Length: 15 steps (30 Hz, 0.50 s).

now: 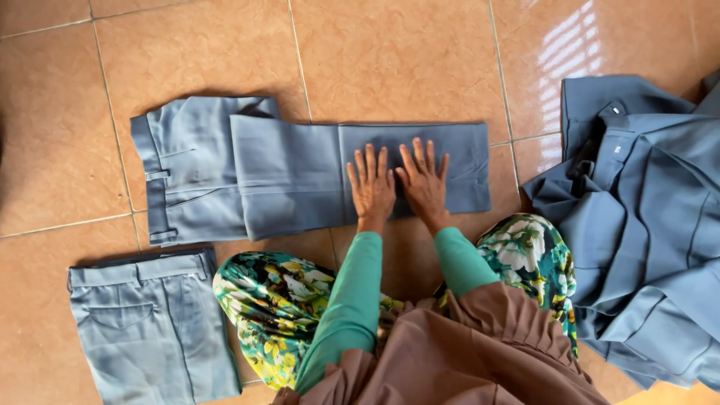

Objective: The person sits on a tiled floor and folds several pairs of gray trousers by hand. They smooth each pair, fold the legs together, and then fold the garment into a compact rectangle, placing each finished pair aside.

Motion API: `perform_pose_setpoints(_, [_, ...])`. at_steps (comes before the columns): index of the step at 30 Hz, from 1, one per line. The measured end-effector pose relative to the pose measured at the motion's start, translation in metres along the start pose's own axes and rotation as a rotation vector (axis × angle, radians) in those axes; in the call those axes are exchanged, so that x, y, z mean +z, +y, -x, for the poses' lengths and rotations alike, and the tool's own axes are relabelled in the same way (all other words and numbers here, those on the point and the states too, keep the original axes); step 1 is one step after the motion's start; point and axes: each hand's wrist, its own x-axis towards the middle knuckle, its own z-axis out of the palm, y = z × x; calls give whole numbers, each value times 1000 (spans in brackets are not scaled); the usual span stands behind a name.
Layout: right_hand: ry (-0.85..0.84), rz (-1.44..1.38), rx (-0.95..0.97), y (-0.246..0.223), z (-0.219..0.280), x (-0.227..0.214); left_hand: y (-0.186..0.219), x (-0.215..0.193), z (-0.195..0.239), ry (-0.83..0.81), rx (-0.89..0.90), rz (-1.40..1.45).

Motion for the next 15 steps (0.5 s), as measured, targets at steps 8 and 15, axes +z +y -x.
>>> perform_pose_setpoints(8, [-350,-91,215,82,-30,-4,-20,43,-52,-24,-5,-51])
perform_pose_setpoints(15, [-220,-62,166,62,-16,-7,-5,3,-25,55,-19,-62])
